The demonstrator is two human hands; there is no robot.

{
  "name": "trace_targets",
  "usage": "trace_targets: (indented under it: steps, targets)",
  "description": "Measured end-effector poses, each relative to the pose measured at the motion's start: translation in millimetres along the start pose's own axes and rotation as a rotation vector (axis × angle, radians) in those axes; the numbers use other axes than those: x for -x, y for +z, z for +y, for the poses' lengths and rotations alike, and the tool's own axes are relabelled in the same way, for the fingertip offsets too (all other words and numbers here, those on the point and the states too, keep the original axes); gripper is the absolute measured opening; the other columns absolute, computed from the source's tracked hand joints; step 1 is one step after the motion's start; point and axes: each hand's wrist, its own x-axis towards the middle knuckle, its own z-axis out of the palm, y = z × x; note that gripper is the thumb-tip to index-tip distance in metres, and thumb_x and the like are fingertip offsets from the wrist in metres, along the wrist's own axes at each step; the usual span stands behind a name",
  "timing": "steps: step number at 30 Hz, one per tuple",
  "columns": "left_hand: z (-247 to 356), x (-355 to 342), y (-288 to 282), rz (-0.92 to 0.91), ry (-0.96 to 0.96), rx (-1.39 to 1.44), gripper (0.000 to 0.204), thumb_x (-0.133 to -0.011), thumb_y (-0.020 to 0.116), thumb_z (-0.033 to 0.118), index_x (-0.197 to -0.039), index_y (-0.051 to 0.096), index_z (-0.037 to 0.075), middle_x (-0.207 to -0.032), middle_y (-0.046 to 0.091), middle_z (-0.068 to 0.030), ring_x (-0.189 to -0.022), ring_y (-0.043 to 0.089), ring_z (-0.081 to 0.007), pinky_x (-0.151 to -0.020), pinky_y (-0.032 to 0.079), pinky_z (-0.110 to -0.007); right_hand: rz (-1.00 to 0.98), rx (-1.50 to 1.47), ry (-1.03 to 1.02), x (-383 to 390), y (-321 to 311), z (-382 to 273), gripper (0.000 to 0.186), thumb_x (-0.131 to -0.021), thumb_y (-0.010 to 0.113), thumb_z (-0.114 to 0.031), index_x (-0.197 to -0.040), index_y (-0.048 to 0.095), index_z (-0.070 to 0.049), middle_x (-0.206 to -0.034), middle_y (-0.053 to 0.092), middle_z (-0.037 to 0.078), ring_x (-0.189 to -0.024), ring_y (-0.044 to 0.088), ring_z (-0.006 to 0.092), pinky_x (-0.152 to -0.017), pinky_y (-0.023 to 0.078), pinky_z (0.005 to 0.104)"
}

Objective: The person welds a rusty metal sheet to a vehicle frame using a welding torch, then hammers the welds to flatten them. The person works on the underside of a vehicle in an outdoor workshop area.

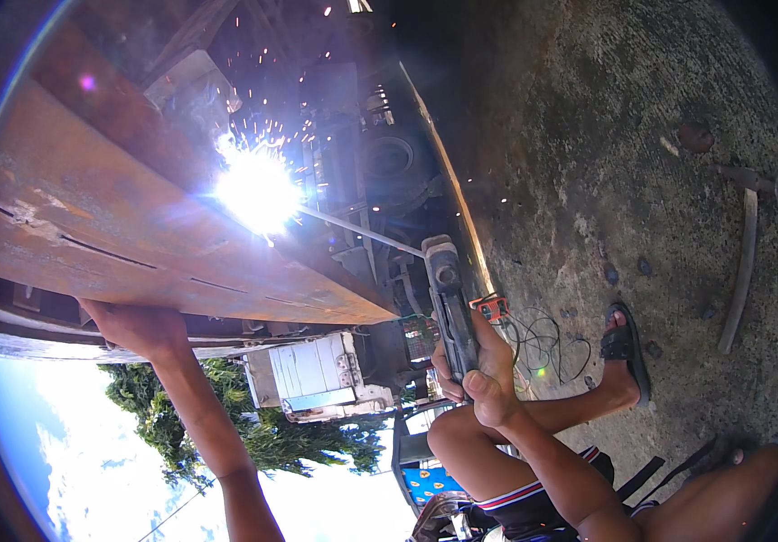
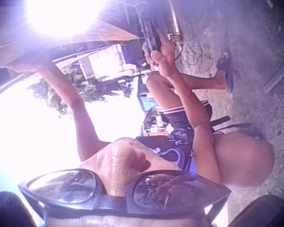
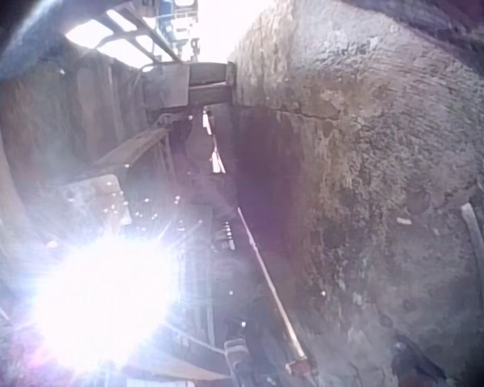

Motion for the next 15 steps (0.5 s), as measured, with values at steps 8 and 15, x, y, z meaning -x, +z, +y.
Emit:
trace_targets:
  steps: [8,15]
  targets:
    - [-3.9,1.0,-1.2,0.024,0.060,-0.119,0.049,-0.107,0.028,0.030,-0.149,0.033,0.006,-0.150,0.038,-0.0154,-0.135,0.043,-0.0320,-0.115,0.039,-0.048,0.008,0.023,-0.026,-0.8,0.6,1.7,0.092,-0.085,0.068,-0.054,-0.143,0.034,0.009,-0.078,0.049,0.002,-0.062,0.044,0.0053,-0.053,0.035,0.0223]
    - [-9.7,-0.5,-7.8,-0.020,0.221,-0.385,0.046,-0.106,0.037,0.023,-0.147,0.034,0.000,-0.145,0.045,-0.0166,-0.125,0.052,-0.0289,-0.103,0.051,-0.042,-0.011,0.041,0.011,0.3,-1.7,0.6,0.093,-0.084,0.069,-0.056,-0.144,0.036,0.006,-0.079,0.049,-0.001,-0.067,0.044,0.0055,-0.063,0.037,0.0230]
